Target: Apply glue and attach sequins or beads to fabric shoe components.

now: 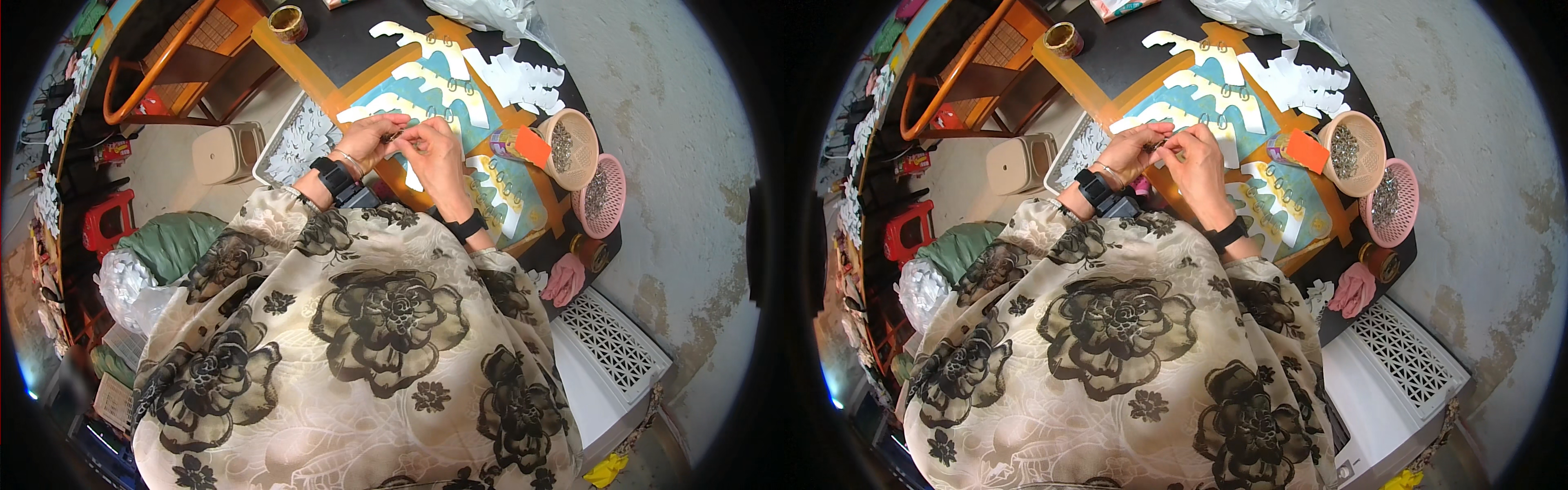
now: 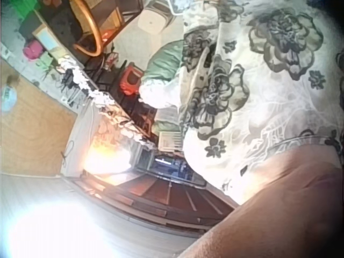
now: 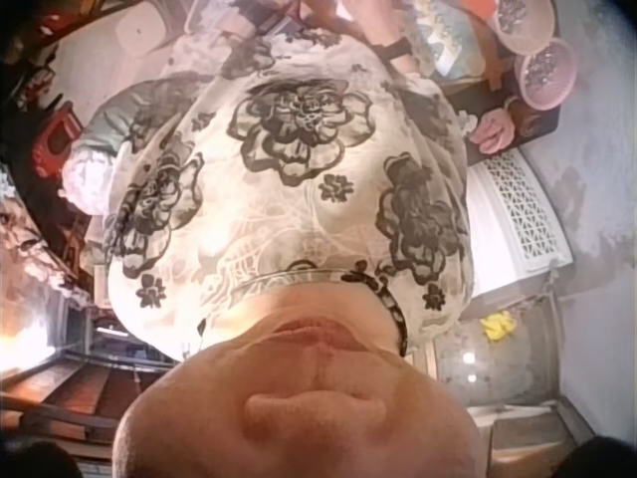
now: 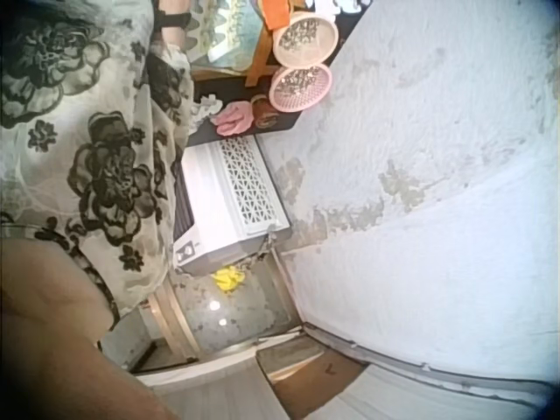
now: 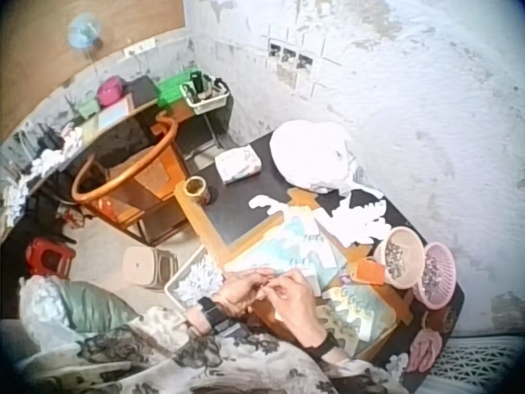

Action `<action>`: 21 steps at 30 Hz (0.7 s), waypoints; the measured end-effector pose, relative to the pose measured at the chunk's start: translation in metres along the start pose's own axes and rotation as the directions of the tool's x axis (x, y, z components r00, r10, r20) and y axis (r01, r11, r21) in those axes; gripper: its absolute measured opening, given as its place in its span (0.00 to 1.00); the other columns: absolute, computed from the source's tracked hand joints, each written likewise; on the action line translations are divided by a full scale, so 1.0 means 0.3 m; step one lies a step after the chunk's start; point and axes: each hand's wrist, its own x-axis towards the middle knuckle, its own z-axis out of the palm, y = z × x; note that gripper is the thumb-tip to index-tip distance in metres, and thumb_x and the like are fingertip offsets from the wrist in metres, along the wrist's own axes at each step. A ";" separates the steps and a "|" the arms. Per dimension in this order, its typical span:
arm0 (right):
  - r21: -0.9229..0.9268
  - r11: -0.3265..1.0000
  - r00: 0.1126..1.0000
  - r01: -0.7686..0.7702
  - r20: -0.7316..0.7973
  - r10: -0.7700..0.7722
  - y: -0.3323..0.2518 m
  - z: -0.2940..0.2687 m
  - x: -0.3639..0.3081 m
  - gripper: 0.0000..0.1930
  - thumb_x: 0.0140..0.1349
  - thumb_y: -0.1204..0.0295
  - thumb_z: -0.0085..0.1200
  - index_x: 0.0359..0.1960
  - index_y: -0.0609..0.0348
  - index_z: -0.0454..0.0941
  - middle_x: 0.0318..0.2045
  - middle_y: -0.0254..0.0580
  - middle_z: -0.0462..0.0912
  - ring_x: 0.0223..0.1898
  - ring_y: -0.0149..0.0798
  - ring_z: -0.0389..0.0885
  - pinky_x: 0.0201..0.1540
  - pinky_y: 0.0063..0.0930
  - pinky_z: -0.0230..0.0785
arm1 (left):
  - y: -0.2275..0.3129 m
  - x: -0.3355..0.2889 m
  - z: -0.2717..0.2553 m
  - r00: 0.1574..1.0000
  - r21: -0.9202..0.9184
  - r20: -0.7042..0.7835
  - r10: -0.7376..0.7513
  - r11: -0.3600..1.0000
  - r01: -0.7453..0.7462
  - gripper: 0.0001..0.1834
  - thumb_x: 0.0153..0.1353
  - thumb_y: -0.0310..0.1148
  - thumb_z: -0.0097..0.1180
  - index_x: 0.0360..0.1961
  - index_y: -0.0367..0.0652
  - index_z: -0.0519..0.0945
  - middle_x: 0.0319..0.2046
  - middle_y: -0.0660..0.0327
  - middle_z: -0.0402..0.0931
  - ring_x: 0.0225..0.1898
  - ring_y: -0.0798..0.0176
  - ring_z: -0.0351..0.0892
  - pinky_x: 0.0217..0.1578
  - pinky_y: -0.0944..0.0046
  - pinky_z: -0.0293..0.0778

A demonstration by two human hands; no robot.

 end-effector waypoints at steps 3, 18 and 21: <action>0.046 0.995 0.995 -0.094 0.050 0.092 0.009 0.024 -0.003 0.07 0.49 0.78 0.66 0.26 0.62 0.78 0.31 0.41 0.77 0.28 0.41 0.79 0.31 0.30 0.73 | -0.010 -0.003 -0.005 0.998 0.012 -0.069 -0.003 1.000 0.004 0.14 0.65 0.22 0.49 0.50 0.32 0.79 0.46 0.56 0.78 0.46 0.65 0.79 0.48 0.68 0.78; 0.121 0.957 0.954 -0.265 0.179 0.241 0.048 0.107 0.053 0.19 0.45 0.83 0.68 0.37 0.60 0.72 0.30 0.36 0.79 0.32 0.28 0.79 0.37 0.23 0.75 | -0.046 0.015 -0.094 0.996 0.045 -0.086 0.028 0.999 -0.024 0.16 0.66 0.20 0.44 0.52 0.30 0.76 0.44 0.53 0.80 0.44 0.62 0.82 0.47 0.66 0.81; 0.287 0.872 0.914 -0.396 0.208 0.347 0.092 0.141 0.048 0.16 0.46 0.84 0.67 0.33 0.62 0.72 0.28 0.35 0.80 0.30 0.28 0.80 0.35 0.23 0.76 | -0.046 0.012 -0.094 0.985 0.089 -0.167 0.044 0.996 -0.029 0.15 0.66 0.20 0.44 0.51 0.29 0.77 0.42 0.54 0.80 0.43 0.61 0.82 0.47 0.65 0.82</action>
